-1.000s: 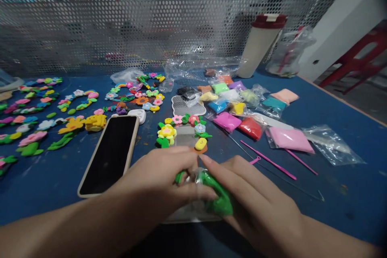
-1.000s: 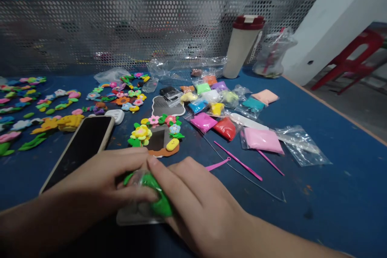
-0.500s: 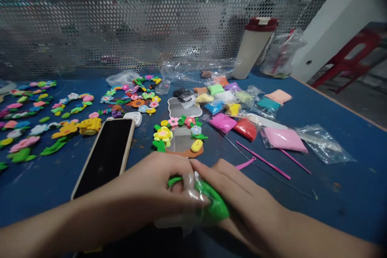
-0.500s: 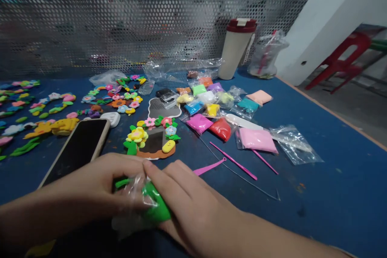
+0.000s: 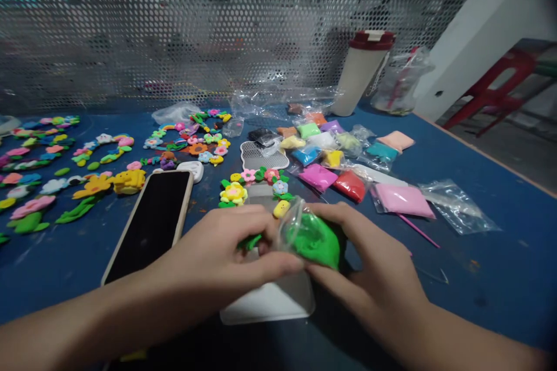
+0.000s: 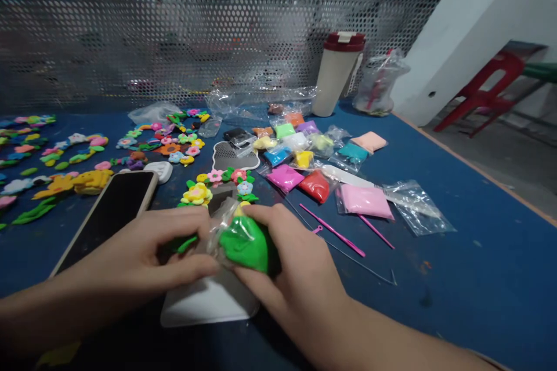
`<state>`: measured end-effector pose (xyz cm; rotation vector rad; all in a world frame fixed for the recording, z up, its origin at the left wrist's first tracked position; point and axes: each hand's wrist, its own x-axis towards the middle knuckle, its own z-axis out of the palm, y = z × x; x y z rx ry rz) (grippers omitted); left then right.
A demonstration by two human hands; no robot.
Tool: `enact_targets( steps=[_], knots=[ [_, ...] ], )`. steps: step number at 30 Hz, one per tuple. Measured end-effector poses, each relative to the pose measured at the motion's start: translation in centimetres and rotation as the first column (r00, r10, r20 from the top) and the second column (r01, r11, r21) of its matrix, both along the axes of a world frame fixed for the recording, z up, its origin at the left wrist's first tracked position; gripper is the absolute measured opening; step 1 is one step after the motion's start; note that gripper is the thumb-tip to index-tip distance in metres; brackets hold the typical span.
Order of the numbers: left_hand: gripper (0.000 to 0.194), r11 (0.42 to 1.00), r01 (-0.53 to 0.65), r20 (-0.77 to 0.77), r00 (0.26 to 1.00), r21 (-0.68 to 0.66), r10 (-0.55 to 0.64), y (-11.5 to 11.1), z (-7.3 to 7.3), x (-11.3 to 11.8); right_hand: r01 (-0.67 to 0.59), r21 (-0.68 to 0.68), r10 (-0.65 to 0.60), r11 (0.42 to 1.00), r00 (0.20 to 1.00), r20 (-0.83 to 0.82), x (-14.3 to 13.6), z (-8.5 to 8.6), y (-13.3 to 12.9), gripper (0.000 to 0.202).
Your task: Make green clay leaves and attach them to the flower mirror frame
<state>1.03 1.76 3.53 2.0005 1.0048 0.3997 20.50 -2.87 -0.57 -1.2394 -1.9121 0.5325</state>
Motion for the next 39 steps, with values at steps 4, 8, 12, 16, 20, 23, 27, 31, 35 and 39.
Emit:
enact_targets(
  steps=[4, 8, 12, 16, 20, 23, 27, 31, 35, 39],
  knots=[
    [0.025, 0.990, 0.083, -0.007, 0.997, 0.117, -0.082, -0.3, -0.1, 0.1, -0.278, -0.251, 0.201, 0.927, 0.935, -0.293, 0.3, 0.4, 0.5, 0.047],
    [0.027, 0.979, 0.194, -0.074, 0.979, 0.053, -0.190, -0.3, 0.0, -0.3, -0.415, -0.432, 0.226, 0.801, 0.877, -0.425, 0.6, 1.1, 1.1, 0.014],
    [0.031, 0.990, 0.139, -0.037, 0.990, 0.009, -0.138, -0.1, 0.0, -0.8, -0.345, -0.500, 0.131, 0.794, 0.901, -0.414, 0.5, 1.6, 1.4, 0.010],
    [0.029, 0.993, 0.094, 0.004, 0.996, 0.069, -0.094, 0.1, -0.1, -0.8, -0.324, -0.573, 0.010, 0.753, 0.876, -0.483, 0.3, 1.5, 1.5, 0.010],
    [0.028, 0.988, 0.074, 0.004, 0.997, 0.136, -0.075, 0.3, -0.5, -0.6, -0.283, -0.617, -0.059, 0.734, 0.879, -0.474, 0.6, 1.3, 1.3, 0.020],
    [0.020, 0.981, 0.022, 0.017, 1.000, 0.192, -0.026, 0.3, -0.8, -0.6, -0.256, -0.584, -0.066, 0.771, 0.879, -0.472, 0.7, 1.2, 1.1, 0.020],
    [0.010, 0.974, 0.004, 0.017, 1.000, 0.227, -0.008, 0.1, -0.8, -0.3, -0.187, -0.510, -0.055, 0.840, 0.905, -0.422, 0.4, 1.4, 0.8, 0.013],
    [0.016, 0.963, -0.020, -0.007, 1.000, 0.270, 0.022, -0.3, -0.6, -0.1, -0.126, -0.446, -0.016, 0.886, 0.953, -0.301, 0.2, 1.5, 0.5, 0.017],
    [0.018, 0.955, -0.053, 0.020, 0.999, 0.292, 0.049, -0.6, -0.7, 0.1, -0.097, -0.406, 0.021, 0.909, 0.982, -0.187, 0.3, 1.7, 0.0, 0.024],
    [0.016, 0.970, -0.078, 0.068, 0.996, 0.228, 0.064, -0.6, -0.9, 0.2, -0.105, -0.365, 0.019, 0.925, 0.972, -0.232, 0.3, 1.6, 0.3, 0.020]
  ],
)
